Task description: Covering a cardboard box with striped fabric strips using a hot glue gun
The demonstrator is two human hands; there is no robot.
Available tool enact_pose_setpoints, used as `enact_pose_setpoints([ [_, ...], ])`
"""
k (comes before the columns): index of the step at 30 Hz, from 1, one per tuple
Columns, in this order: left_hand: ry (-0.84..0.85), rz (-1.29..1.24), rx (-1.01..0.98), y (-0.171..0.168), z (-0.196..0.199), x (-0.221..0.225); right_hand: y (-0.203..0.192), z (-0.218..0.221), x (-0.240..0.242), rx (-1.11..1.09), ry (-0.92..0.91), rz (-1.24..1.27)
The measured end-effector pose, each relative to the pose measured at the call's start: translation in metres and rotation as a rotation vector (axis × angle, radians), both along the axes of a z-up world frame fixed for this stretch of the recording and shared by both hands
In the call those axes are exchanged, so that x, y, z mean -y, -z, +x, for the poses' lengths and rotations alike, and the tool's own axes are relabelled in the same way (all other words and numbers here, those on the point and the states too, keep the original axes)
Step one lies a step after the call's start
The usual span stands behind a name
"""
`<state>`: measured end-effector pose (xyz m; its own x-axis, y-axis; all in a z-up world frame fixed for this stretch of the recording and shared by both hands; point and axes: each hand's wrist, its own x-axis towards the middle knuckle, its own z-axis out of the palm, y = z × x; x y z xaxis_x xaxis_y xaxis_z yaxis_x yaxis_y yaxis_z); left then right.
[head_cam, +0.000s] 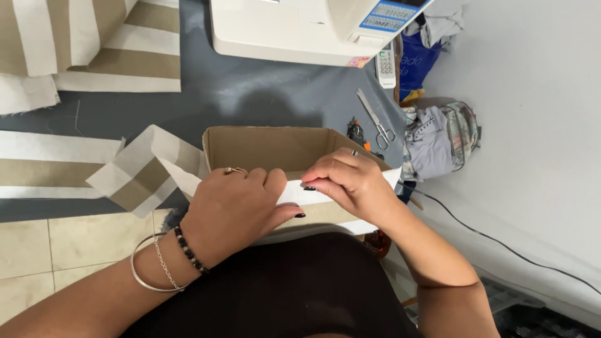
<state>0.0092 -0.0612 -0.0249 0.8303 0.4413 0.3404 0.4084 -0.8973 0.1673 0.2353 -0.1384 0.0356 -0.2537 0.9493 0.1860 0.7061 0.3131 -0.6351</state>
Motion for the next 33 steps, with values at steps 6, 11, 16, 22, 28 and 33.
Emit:
enact_pose_setpoints([
  [6, 0.011, -0.025, -0.040, -0.001, 0.003, -0.001, 0.009, 0.008, 0.000, 0.051, 0.010, -0.172],
  [11, 0.019, -0.035, -0.074, -0.001, 0.007, 0.000, 0.006, 0.022, 0.002, 0.175, -0.065, -0.260],
  [16, 0.055, -0.080, -0.063, -0.001, 0.009, -0.004, 0.001, 0.062, -0.007, 0.129, -0.287, -0.478],
  [22, 0.061, -0.015, -0.035, -0.002, 0.006, -0.012, -0.024, 0.090, -0.005, 0.251, -0.294, -0.551],
  [28, 0.039, 0.015, -0.038, -0.001, 0.009, -0.016, -0.013, 0.040, 0.018, 0.237, -0.069, -0.061],
  [33, 0.078, 0.042, -0.063, -0.004, 0.007, -0.010, 0.007, 0.047, 0.026, 0.103, -0.031, -0.076],
])
